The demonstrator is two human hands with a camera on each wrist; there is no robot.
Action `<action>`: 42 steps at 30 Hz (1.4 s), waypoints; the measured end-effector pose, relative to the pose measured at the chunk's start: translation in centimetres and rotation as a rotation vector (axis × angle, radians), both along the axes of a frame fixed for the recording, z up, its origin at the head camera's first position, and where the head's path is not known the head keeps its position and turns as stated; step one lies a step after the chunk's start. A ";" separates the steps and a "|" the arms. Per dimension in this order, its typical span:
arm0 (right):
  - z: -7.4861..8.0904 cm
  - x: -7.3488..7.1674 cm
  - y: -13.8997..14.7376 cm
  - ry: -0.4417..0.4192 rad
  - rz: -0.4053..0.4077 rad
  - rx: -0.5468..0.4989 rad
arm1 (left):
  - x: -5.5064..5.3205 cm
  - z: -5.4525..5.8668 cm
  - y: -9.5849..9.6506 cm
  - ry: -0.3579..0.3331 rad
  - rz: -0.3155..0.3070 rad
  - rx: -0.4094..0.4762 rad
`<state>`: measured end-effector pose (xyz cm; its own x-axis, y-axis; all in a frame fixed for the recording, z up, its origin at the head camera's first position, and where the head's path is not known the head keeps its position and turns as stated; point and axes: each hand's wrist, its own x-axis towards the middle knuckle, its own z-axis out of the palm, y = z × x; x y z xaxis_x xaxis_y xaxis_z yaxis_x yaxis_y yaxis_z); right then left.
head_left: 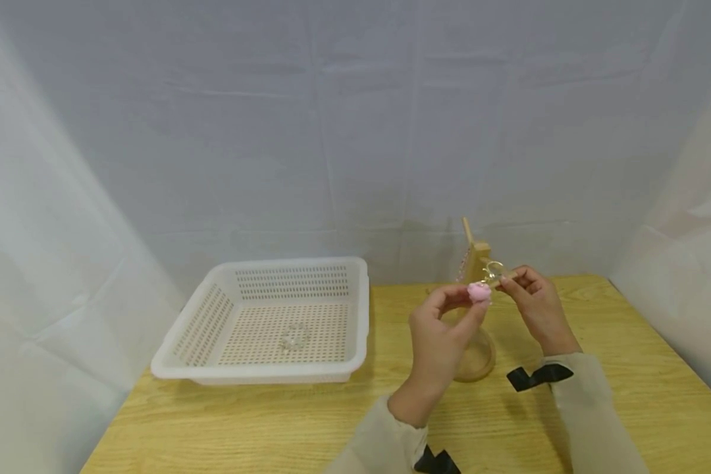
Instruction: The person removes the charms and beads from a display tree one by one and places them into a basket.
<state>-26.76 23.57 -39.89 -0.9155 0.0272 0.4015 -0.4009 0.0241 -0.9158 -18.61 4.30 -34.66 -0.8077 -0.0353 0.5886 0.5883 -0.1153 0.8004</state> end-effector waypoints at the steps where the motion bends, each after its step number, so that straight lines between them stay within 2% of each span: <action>1: 0.0 0.0 0.0 0.002 0.005 -0.009 | 0.0 0.1 0.0 0.002 -0.001 -0.004; 9: 0.1 0.0 -0.1 0.016 0.011 -0.031 | 0.4 1.0 0.1 0.030 -0.007 -0.019; 17: 0.1 0.0 0.0 0.011 -0.021 0.021 | 0.5 1.9 -0.4 0.038 -0.024 -0.040; 22: -0.1 -0.2 0.1 0.024 -0.005 0.019 | 0.3 2.0 -0.9 0.032 -0.019 -0.039; 25: -0.1 -0.1 0.0 0.021 0.005 0.002 | -0.1 1.8 -1.4 0.013 0.008 -0.049; 33: 0.0 0.2 0.0 0.003 0.026 -0.017 | -1.4 0.5 -4.7 -0.056 0.097 -0.068; 42: -0.6 0.0 -0.2 0.019 0.017 -0.069 | -3.5 -1.0 -10.0 -0.148 0.189 -0.100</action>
